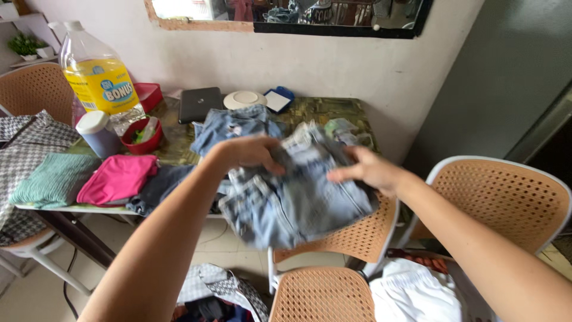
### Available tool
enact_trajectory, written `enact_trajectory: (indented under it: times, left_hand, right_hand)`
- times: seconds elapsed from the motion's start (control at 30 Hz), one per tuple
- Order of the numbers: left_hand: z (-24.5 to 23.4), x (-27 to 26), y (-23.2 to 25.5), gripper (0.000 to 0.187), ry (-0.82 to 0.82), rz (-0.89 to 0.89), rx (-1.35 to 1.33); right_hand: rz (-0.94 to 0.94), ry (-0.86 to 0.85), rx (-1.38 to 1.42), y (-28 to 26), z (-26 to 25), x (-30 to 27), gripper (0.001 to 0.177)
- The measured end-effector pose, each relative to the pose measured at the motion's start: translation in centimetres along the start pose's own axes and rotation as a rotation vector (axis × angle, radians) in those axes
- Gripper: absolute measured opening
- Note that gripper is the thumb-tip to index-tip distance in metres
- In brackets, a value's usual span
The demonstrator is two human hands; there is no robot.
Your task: The person folds various garments including a blue shirt, denim shorts, a green patterned top, and black shorts. Each item is smoothed, folded, and placed on a table or chair in a home setting.
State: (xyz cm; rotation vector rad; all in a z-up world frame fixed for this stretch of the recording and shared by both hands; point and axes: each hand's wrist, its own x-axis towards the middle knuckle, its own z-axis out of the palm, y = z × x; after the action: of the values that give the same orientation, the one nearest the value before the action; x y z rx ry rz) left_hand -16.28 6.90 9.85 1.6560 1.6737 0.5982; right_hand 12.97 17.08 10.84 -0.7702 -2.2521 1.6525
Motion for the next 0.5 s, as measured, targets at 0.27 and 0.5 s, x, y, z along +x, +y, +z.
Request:
enact_trajectory:
  times: [0.27,0.5]
  left_hand:
    - [-9.6,-3.7,-5.9,0.101,0.822,0.066,-0.378]
    - [-10.9,-8.1,-10.1,0.120,0.114,0.106,-1.250]
  right_hand:
    - [-0.130,0.188,0.161,-13.5,1.9,7.2,0.083]
    - [-0.368,0.036,0.427,-16.9,2.1,12.5,0.080]
